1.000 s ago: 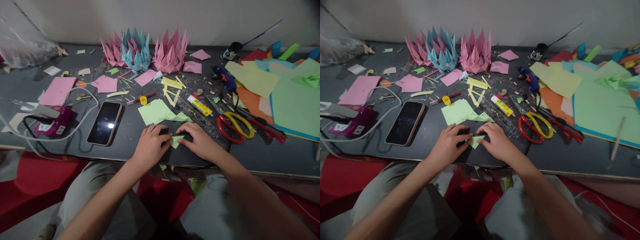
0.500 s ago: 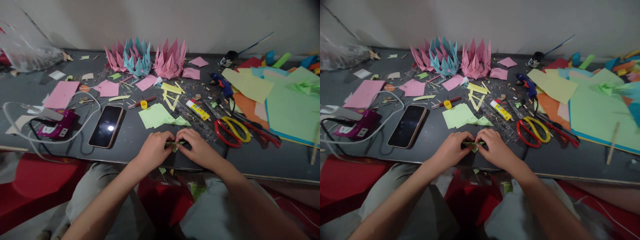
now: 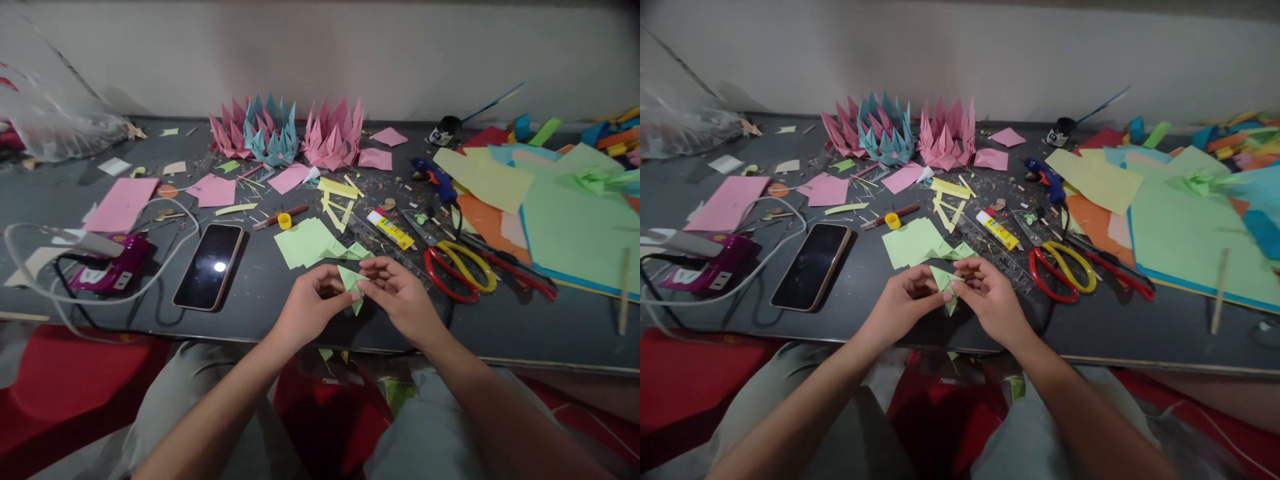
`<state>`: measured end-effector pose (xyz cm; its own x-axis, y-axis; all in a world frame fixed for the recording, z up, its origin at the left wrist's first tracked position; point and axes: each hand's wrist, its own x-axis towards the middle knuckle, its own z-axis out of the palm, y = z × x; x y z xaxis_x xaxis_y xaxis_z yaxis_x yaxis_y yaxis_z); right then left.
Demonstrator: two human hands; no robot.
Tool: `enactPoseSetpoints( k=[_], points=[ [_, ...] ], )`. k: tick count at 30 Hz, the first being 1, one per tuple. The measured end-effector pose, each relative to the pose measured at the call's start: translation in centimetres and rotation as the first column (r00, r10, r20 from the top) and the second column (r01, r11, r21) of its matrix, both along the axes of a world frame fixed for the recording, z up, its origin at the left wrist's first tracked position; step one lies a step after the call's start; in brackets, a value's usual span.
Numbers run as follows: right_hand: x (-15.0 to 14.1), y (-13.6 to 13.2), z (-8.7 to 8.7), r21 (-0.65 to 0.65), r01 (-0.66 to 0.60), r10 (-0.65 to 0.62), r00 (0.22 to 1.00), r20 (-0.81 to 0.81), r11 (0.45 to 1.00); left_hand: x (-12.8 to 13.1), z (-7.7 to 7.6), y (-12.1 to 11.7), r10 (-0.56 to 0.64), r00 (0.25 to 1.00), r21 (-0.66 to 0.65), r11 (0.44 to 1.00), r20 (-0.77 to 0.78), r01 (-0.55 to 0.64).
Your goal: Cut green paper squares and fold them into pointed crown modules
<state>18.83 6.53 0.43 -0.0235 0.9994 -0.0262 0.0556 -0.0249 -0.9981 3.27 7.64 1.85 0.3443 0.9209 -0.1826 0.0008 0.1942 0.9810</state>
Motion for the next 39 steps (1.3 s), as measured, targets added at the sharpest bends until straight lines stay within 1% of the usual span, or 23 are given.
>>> enactPoseSetpoints(
  k=[3, 8, 11, 12, 14, 16, 17, 18, 19, 21, 23, 24, 26, 28, 30, 31, 32, 33, 34, 35, 36, 37, 39],
  points=[
    [0.2, 0.1, 0.4, 0.015, -0.002, 0.002, 1.0, -0.013, 1.0, 0.0, 0.3, 0.1, -0.04, 0.999, -0.071, 0.997, 0.013, 0.041],
    [0.3, -0.1, 0.8, -0.071, -0.09, 0.085, 0.994, -0.075, 0.993, 0.1, 0.0, 0.1, 0.069, 0.997, -0.11, 0.992, 0.042, -0.063],
    [0.5, 0.0, 0.9, -0.122, -0.113, 0.104, 0.992, -0.073, 0.986, 0.3, -0.1, 0.1, 0.063, 0.998, -0.118, 0.991, 0.012, -0.061],
    [0.7, 0.2, 0.9, -0.133, -0.118, 0.111, 0.992, -0.062, 0.984, 0.3, 0.0, 0.2, 0.035, 0.999, -0.094, 0.995, -0.017, -0.036],
    [1.4, 0.5, 1.2, -0.158, -0.137, 0.136, 0.991, -0.016, 0.978, 0.3, 0.1, 0.2, -0.03, 0.993, 0.007, 0.999, -0.115, 0.031],
    [2.4, 1.1, 1.4, -0.187, -0.142, 0.155, 0.986, 0.054, 0.972, 0.2, 0.2, 0.5, -0.018, 0.967, 0.163, 0.985, -0.253, 0.061],
    [3.0, 1.3, 1.6, -0.209, -0.142, 0.164, 0.983, 0.088, 0.968, 0.1, 0.3, 0.7, 0.028, 0.95, 0.265, 0.962, -0.311, 0.058],
    [3.6, 1.6, 1.6, -0.237, -0.148, 0.179, 0.977, 0.114, 0.96, 0.0, 0.3, 1.0, 0.089, 0.931, 0.376, 0.925, -0.355, 0.055],
    [4.1, 1.8, 1.7, -0.274, -0.171, 0.214, 0.968, 0.134, 0.946, -0.1, 0.3, 1.3, 0.154, 0.909, 0.486, 0.872, -0.388, 0.06],
    [4.8, 2.1, 1.6, -0.331, -0.236, 0.306, 0.935, 0.179, 0.914, -0.1, 0.3, 2.1, 0.255, 0.858, 0.665, 0.736, -0.446, 0.127],
    [5.0, 2.2, 1.5, -0.316, -0.262, 0.355, 0.89, 0.286, 0.912, 0.3, 0.1, 3.1, 0.31, 0.784, 0.738, 0.623, -0.537, 0.259],
    [4.9, 2.2, 1.5, -0.282, -0.258, 0.352, 0.861, 0.367, 0.924, 0.5, -0.1, 3.6, 0.321, 0.741, 0.738, 0.587, -0.59, 0.333],
    [4.6, 2.3, 1.5, -0.197, -0.258, 0.324, 0.783, 0.531, 0.946, 1.3, -0.5, 4.6, 0.332, 0.656, 0.712, 0.518, -0.678, 0.474],
    [4.5, 2.7, 1.6, -0.106, -0.25, 0.257, 0.71, 0.656, 0.962, 2.0, -1.0, 5.4, 0.334, 0.571, 0.657, 0.474, -0.75, 0.586],
    [4.7, 3.5, 1.5, 0.06, -0.156, 0.054, 0.637, 0.769, 0.986, 2.3, -1.3, 5.9, 0.336, 0.502, 0.603, 0.456, -0.797, 0.654],
    [5.0, 4.0, 1.3, 0.162, -0.093, -0.079, 0.576, 0.814, 0.982, 2.3, -1.3, 6.0, 0.337, 0.482, 0.588, 0.452, -0.809, 0.671],
    [5.2, 4.6, 1.0, 0.26, -0.042, -0.207, 0.493, 0.845, 0.965, 2.2, -1.3, 6.0, 0.341, 0.475, 0.584, 0.448, -0.811, 0.677],
    [5.5, 5.1, 0.6, 0.322, -0.023, -0.284, 0.411, 0.866, 0.947, 2.0, -1.2, 5.9, 0.349, 0.48, 0.593, 0.444, -0.805, 0.672],
    [5.8, 5.6, 0.2, 0.341, -0.023, -0.313, 0.349, 0.884, 0.94, 1.7, -1.0, 5.7, 0.361, 0.493, 0.611, 0.444, -0.792, 0.656],
    [6.0, 6.1, -0.2, 0.332, -0.029, -0.307, 0.315, 0.898, 0.943, 1.3, -0.8, 5.4, 0.373, 0.511, 0.632, 0.447, -0.775, 0.633],
    [6.2, 6.4, -0.6, 0.318, -0.032, -0.293, 0.306, 0.906, 0.948, 0.9, -0.5, 5.0, 0.388, 0.531, 0.657, 0.455, -0.754, 0.601],
    [6.3, 6.6, -0.8, 0.31, -0.029, -0.285, 0.318, 0.904, 0.95, 0.5, -0.1, 4.5, 0.396, 0.55, 0.677, 0.471, -0.735, 0.565],
    [6.2, 6.7, -0.9, 0.345, -0.01, -0.315, 0.386, 0.867, 0.938, -0.4, 0.6, 3.4, 0.387, 0.579, 0.69, 0.502, -0.718, 0.521]
  ],
)
